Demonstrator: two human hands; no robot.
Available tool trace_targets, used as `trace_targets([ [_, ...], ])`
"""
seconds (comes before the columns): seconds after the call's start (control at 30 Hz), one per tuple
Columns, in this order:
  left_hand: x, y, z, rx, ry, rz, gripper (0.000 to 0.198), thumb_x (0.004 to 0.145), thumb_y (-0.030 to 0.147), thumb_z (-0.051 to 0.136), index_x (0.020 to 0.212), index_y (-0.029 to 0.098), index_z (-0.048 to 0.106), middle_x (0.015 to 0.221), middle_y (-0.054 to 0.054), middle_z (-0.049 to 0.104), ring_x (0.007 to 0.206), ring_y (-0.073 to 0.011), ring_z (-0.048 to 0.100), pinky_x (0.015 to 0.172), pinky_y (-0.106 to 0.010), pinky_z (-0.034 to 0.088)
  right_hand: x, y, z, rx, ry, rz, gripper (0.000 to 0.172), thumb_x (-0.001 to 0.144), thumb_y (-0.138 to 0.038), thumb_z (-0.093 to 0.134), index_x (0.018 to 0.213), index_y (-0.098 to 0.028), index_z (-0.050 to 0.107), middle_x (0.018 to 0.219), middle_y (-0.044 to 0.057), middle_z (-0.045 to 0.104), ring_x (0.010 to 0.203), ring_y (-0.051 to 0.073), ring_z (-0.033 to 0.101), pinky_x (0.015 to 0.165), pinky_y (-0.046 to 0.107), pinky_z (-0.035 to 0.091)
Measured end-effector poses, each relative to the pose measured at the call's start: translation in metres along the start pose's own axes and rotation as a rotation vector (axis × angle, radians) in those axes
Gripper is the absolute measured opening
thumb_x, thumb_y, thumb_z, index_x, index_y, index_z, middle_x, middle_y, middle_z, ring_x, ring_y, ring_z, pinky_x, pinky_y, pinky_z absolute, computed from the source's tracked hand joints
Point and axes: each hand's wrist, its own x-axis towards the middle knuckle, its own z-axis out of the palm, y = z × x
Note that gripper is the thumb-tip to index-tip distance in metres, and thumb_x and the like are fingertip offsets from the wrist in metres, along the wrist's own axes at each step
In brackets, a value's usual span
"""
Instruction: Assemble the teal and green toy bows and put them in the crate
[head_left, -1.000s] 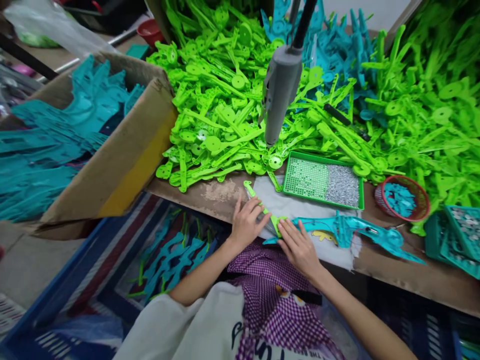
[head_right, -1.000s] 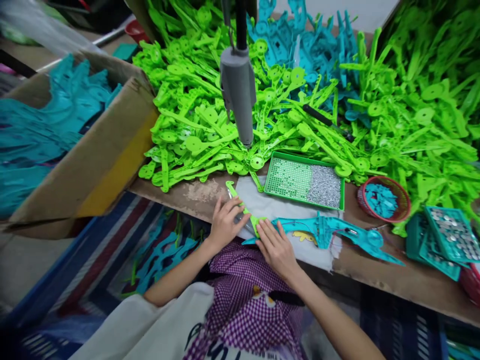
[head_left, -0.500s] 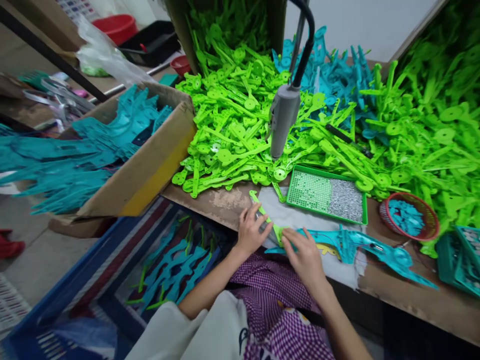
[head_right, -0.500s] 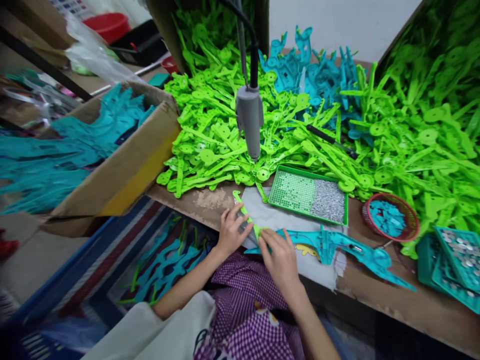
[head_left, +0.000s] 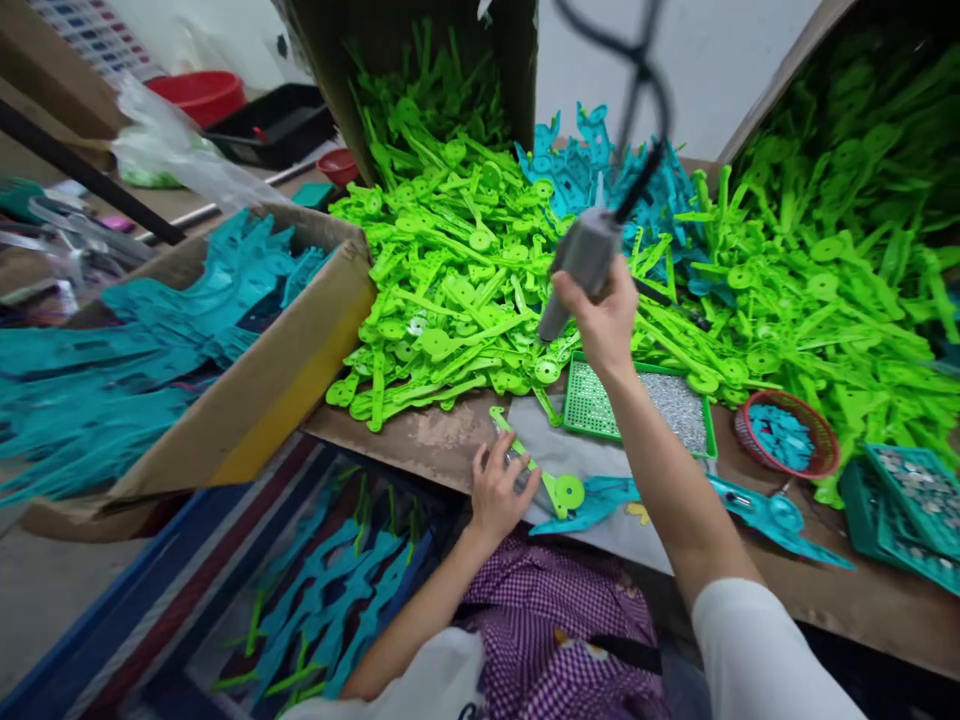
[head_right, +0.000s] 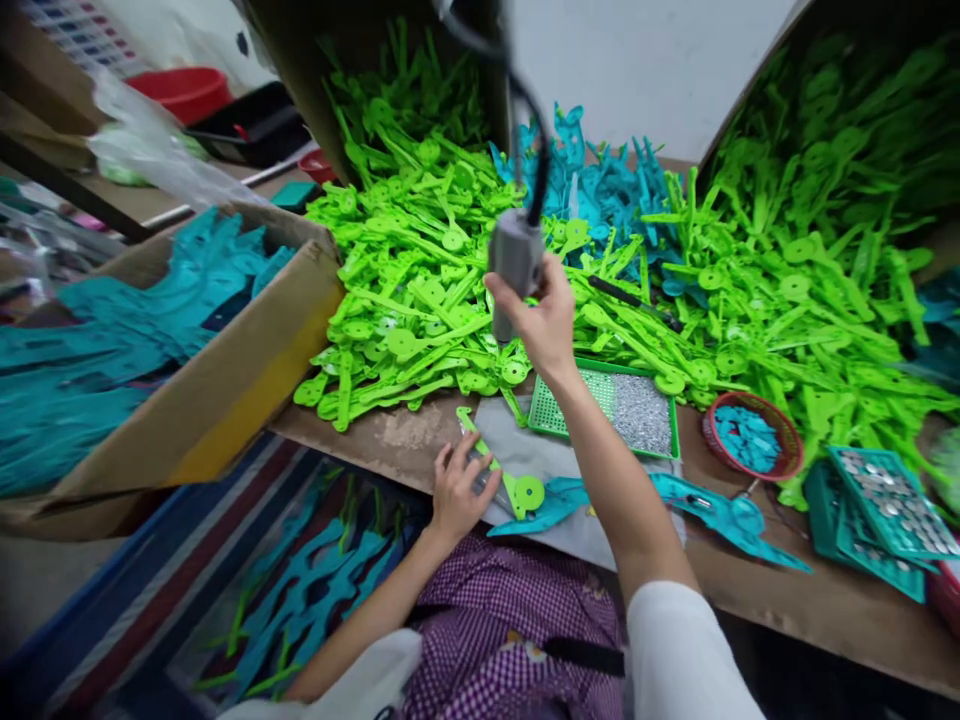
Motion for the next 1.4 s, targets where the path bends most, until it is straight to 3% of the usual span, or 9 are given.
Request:
trace_targets([
  [0.1,0.001,-0.001,0.001,0.002,0.005,0.005,0.019,0.089,0.033,0.055,0.099,0.021,0.065,0.135,-0.014,0.055,0.13,-0.026,0.047,0.106,-0.052,0.033,-0.018,0.0,-0.022,0.024,0.154,0.084,0.045,0.08,-0.059,0.056,0.105,-0.021,0.058,0.084,0.002,0.06,0.071,0.014,0.062,0.064,0.032,0.054],
  [0.2,0.002,-0.002,0.003,0.0,0.016,0.014,0.018,0.088,0.033,0.055,0.097,0.021,0.065,0.135,-0.015,0.055,0.129,-0.0268,0.048,0.106,-0.052,0.033,-0.037,0.011,-0.033,0.055,0.152,0.258,0.039,0.078,-0.055,0.059,0.093,-0.019,0.06,0.066,-0.002,0.056,0.052,0.011,0.056,0.051,0.029,0.05],
  [0.3,0.002,-0.001,0.003,-0.007,0.027,0.019,0.018,0.087,0.033,0.056,0.095,0.02,0.066,0.133,-0.015,0.057,0.128,-0.0274,0.049,0.106,-0.052,0.033,-0.052,0.029,-0.033,0.06,0.192,0.336,0.038,0.078,-0.054,0.058,0.085,-0.017,0.06,0.057,-0.004,0.053,0.046,0.01,0.052,0.046,0.026,0.046],
  [0.43,0.003,0.0,0.003,0.003,0.034,0.013,0.017,0.087,0.033,0.057,0.094,0.021,0.067,0.131,-0.014,0.058,0.126,-0.0271,0.051,0.105,-0.052,0.033,-0.056,0.046,-0.029,0.074,0.289,0.32,0.036,0.077,-0.052,0.056,0.08,-0.016,0.06,0.054,-0.004,0.053,0.041,0.009,0.05,0.041,0.025,0.041],
  [0.8,0.002,-0.002,0.007,-0.003,0.113,0.064,0.016,0.083,0.027,0.061,0.094,0.018,0.066,0.129,-0.017,0.058,0.125,-0.0282,0.052,0.105,-0.05,0.037,-0.058,0.062,-0.036,0.164,0.329,0.262,0.037,0.075,-0.055,0.057,0.071,-0.018,0.057,0.061,-0.003,0.058,0.035,0.008,0.049,0.033,0.023,0.038],
  [1.23,0.004,0.0,0.005,-0.002,0.118,0.059,0.014,0.082,0.027,0.062,0.093,0.018,0.067,0.126,-0.017,0.061,0.123,-0.0287,0.054,0.105,-0.051,0.036,-0.059,0.059,-0.038,0.224,0.361,0.26,0.037,0.073,-0.054,0.059,0.073,-0.016,0.059,0.059,-0.003,0.058,0.034,0.009,0.05,0.031,0.022,0.037],
  [1.4,0.004,0.001,0.006,-0.003,0.12,0.042,0.015,0.083,0.028,0.062,0.092,0.018,0.067,0.126,-0.016,0.061,0.122,-0.0281,0.054,0.106,-0.051,0.034,-0.056,0.035,-0.049,0.291,0.425,0.218,0.044,0.071,-0.061,0.057,0.073,-0.017,0.058,0.062,-0.002,0.058,0.035,0.009,0.052,0.031,0.022,0.037],
])
